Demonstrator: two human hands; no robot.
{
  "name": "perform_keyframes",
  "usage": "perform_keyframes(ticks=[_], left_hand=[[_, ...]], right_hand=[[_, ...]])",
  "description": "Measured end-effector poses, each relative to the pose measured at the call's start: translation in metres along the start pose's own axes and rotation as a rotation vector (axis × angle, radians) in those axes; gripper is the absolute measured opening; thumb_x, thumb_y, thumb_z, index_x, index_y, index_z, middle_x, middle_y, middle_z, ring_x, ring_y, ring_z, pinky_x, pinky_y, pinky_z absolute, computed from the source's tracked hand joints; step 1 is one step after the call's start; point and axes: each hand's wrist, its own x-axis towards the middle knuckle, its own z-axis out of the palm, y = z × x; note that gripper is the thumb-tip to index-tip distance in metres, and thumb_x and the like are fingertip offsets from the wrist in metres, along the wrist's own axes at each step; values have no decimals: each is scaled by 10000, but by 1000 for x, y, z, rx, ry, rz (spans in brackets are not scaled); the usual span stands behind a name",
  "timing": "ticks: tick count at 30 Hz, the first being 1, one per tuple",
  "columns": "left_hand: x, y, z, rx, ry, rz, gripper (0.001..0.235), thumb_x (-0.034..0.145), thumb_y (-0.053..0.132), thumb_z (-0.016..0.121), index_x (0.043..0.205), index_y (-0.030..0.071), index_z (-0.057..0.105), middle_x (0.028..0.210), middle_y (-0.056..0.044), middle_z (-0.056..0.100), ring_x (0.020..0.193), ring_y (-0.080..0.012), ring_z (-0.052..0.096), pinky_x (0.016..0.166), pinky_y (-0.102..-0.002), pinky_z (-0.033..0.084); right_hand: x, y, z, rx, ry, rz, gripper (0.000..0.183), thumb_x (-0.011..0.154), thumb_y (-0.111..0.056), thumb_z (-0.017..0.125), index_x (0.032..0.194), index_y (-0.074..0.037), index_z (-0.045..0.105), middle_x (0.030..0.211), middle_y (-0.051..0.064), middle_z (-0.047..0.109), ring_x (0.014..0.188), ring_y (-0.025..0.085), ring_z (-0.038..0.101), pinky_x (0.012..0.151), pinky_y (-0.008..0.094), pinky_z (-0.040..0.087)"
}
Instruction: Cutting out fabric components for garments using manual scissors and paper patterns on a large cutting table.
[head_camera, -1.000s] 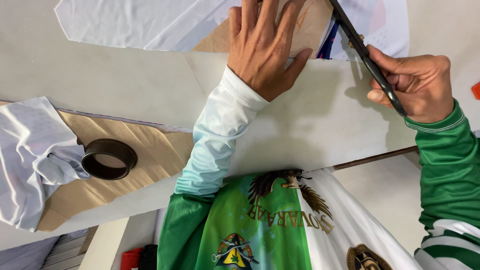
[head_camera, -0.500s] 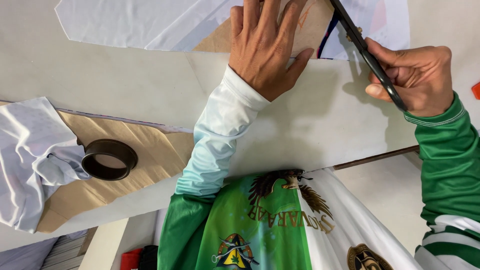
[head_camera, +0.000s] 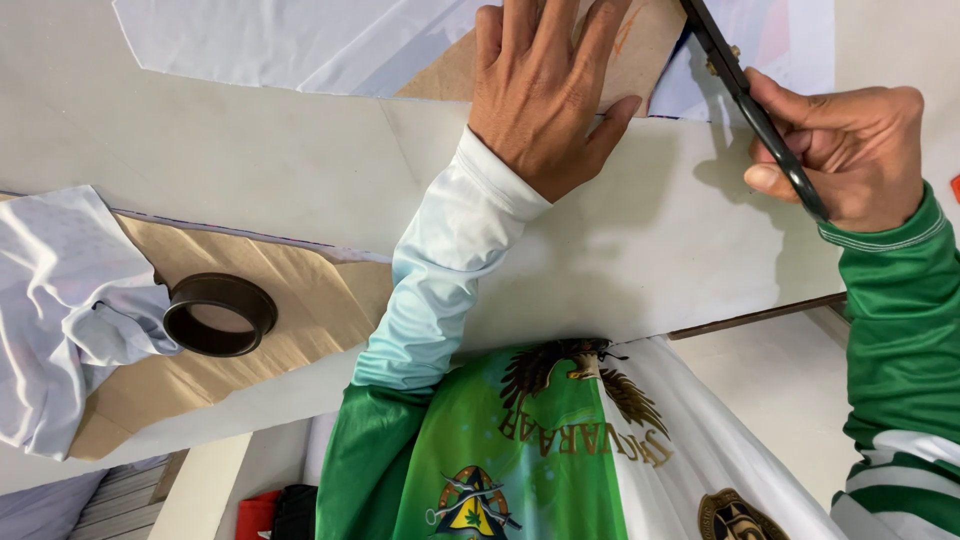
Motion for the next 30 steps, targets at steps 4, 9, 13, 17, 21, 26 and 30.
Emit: perform_keyframes(ticks=[4,9,13,17,21,26,30], left_hand=[[0,0,-2,-22,-19,5,814,868,523,939,1430,144,487,1387,-138,515,1119,-383,544,865,-473,446],[2,1,-5,-20,2,11,780,861,502,943,1401,145,509,1350,-134,524,1085,-378,540,844,-468,436],[4,1,-7,-46,19,9,744,822,462,928,1356,132,530,1305,-134,529,1054,-377,526,803,-463,414],[5,2,-10,-61,27,2,720,799,446,897,1333,126,535,1248,-118,538,1013,-362,506,785,-454,399],[3,1,-6,-52,39,9,737,825,472,905,1358,133,524,1278,-124,542,1039,-374,528,803,-464,418],[4,2,-9,-43,21,1,728,821,472,921,1348,141,544,1299,-135,536,1050,-376,526,804,-464,424],[3,2,-11,-29,-11,-5,768,842,485,930,1397,147,520,1347,-137,513,1123,-381,531,826,-460,441]], right_hand=[[8,-6,2,57,-17,-40,762,829,111,757,1520,253,467,1200,313,634,905,189,522,801,256,526],[13,-14,7,61,-23,-47,753,843,147,744,1528,258,453,1241,318,615,958,200,503,841,287,533],[13,-23,11,-17,-4,14,710,893,121,769,1549,198,506,997,172,628,757,112,404,618,226,481],[16,-34,13,-17,-15,11,672,923,154,735,1550,198,499,794,80,501,687,117,315,542,204,378],[21,-20,8,66,-35,-99,745,836,180,730,1510,285,431,1298,388,598,839,235,551,785,303,554],[30,-24,11,66,-44,-140,712,845,180,720,1484,290,426,1462,432,505,1183,322,534,920,343,539],[32,-24,11,-48,-8,-81,674,892,100,797,1493,235,524,1326,277,615,907,112,370,661,175,383]])
